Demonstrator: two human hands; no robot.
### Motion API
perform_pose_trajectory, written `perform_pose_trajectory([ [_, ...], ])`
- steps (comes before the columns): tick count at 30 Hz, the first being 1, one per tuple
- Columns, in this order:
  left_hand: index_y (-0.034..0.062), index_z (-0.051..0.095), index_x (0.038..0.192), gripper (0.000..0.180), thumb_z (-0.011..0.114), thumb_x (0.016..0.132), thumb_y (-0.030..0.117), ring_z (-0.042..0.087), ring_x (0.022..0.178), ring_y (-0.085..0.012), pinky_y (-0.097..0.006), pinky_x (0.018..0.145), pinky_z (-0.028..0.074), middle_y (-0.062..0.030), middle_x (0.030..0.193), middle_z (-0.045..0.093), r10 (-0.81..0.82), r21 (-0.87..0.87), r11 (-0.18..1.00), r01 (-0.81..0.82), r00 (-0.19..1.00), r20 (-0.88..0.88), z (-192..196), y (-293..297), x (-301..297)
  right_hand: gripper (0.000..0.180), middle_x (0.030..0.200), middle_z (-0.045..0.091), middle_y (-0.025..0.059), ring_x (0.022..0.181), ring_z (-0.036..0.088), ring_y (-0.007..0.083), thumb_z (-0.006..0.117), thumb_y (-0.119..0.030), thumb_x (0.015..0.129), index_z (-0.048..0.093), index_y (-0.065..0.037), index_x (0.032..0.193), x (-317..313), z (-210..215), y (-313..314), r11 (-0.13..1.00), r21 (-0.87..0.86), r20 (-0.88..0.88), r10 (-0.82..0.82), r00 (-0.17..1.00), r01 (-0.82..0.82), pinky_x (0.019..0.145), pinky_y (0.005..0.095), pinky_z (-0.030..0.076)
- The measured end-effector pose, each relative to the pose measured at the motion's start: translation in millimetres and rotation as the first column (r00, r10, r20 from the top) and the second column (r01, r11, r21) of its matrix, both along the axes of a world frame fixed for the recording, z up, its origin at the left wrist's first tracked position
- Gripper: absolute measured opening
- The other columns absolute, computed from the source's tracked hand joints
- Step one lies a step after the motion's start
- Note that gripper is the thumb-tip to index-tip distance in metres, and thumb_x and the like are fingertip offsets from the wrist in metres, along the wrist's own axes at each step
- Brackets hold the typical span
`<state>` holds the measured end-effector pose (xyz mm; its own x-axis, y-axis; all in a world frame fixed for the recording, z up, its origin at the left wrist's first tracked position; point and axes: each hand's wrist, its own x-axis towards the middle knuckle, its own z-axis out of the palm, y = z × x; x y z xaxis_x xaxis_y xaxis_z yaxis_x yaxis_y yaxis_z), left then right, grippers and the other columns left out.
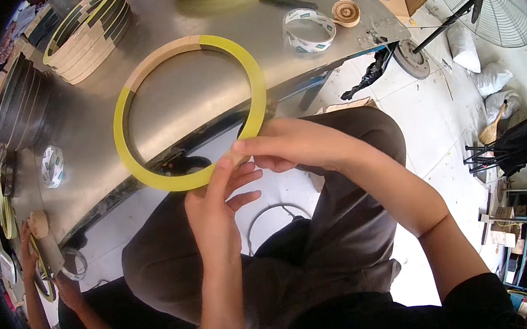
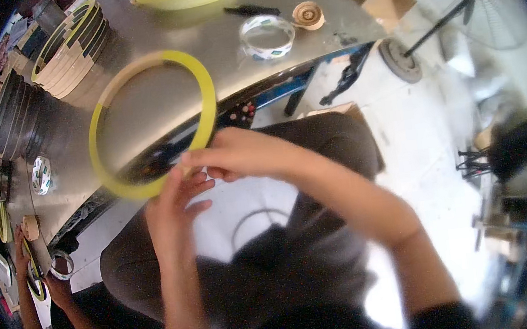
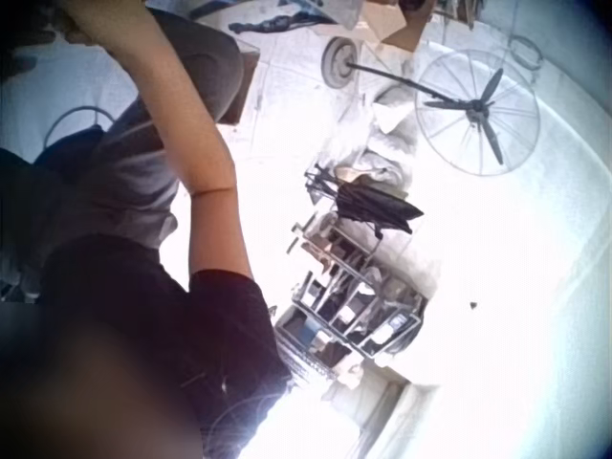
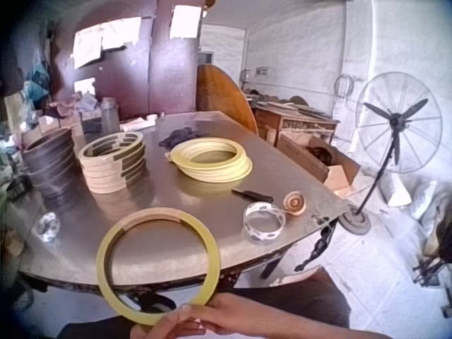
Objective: The recorder is applying masking tape to wooden rings at specific intervals.
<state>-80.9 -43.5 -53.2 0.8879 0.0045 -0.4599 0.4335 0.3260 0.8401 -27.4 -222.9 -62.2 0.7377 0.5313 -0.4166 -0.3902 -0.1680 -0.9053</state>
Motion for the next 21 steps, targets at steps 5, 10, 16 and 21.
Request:
perform_pose_trajectory([
  [5, -0.0093, 0.064, 0.109, 0.036, 0.064, 0.093, 0.023, 0.072, 0.082, -0.0247, -0.031, 0.07, 0.059, -0.0184, 0.091, 0.071, 0.058, -0.018, 0.998, -0.057, 0.996, 0.062, -3, 5, -3, 0.029, 0.081, 0.064, 0.0121, 0.079, 0.062, 0.0318, 0.07, -0.03, 0.085, 0.065, -0.002, 0.078, 10, 42, -42, 0.499, -0.211, 0.975, 0.042, 0.22, 0.841, 0.07, 0.0376, 0.05],
  [10, -0.01, 0.064, 0.109, 0.036, 0.064, 0.093, 0.023, 0.072, 0.085, -0.0245, -0.031, 0.076, 0.058, -0.0192, 0.092, 0.071, 0.038, -0.086, 0.996, -0.03, 0.994, 0.099, -7, -1, -3, 0.017, 0.098, 0.063, 0.0086, 0.098, 0.057, 0.0292, 0.071, -0.019, 0.083, 0.067, -0.004, 0.089, 42, 28, -81, 0.375, -0.296, 0.872, 0.481, 0.088, 0.878, 0.082, 0.0415, 0.046],
  [16, -0.01, 0.065, 0.109, 0.037, 0.066, 0.091, 0.022, 0.071, 0.091, -0.0236, -0.032, 0.084, 0.057, -0.0182, 0.096, 0.07, 0.067, -0.124, 0.991, -0.055, 0.993, 0.098, -11, 9, -6, 0.015, 0.08, 0.058, 0.0031, 0.08, 0.057, 0.0136, 0.071, -0.013, 0.086, 0.064, 0.0, 0.087, -47, 86, -33, 0.732, -0.28, 0.853, -0.106, 0.51, 0.62, 0.075, 0.0269, 0.042],
  [21, -0.0067, 0.064, 0.11, 0.04, 0.067, 0.091, 0.028, 0.069, 0.095, -0.0227, -0.032, 0.08, 0.054, -0.0187, 0.101, 0.069, 0.045, -0.184, 0.983, -0.028, 0.995, 0.09, -17, 5, -3, 0.014, 0.087, 0.062, -0.0011, 0.082, 0.057, 0.0069, 0.071, -0.015, 0.09, 0.067, -0.002, 0.095, -117, 60, 7, 0.904, 0.181, 0.122, -0.412, 0.903, 0.388, 0.074, 0.0227, 0.046],
])
